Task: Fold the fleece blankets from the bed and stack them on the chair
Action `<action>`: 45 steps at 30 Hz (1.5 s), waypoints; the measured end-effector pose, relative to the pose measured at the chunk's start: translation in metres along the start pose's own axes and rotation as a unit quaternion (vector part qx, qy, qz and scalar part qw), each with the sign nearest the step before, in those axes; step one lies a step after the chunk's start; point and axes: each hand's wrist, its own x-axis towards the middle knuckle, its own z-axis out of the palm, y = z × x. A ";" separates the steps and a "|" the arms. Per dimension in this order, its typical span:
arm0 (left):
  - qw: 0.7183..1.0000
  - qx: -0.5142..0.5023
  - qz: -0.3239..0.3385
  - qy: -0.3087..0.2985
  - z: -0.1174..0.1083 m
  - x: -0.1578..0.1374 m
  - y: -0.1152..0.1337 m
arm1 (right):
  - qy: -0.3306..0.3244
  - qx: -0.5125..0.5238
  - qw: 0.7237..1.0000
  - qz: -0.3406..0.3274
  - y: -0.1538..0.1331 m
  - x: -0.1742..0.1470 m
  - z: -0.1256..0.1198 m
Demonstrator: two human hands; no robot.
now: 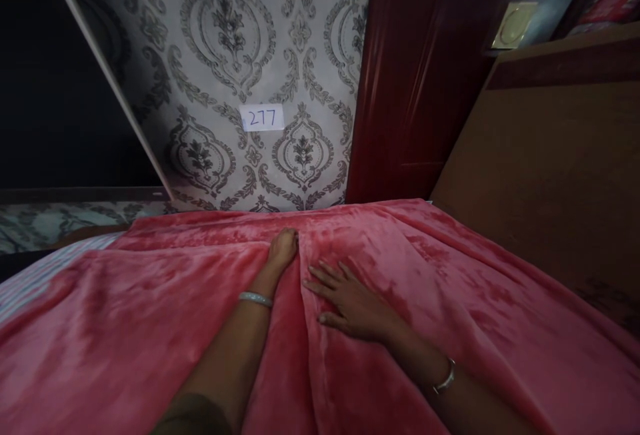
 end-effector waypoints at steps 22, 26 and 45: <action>0.985 0.120 0.099 -0.080 0.024 -0.037 0.058 | 0.079 -0.097 0.888 0.443 0.094 -0.009 -0.007; 0.983 0.089 0.101 -0.129 0.013 -0.031 0.057 | 0.083 -0.080 0.891 0.438 0.090 -0.011 -0.017; 0.968 0.011 0.181 -0.175 -0.001 -0.091 0.044 | 0.005 -0.075 0.993 0.090 -0.074 -0.097 0.066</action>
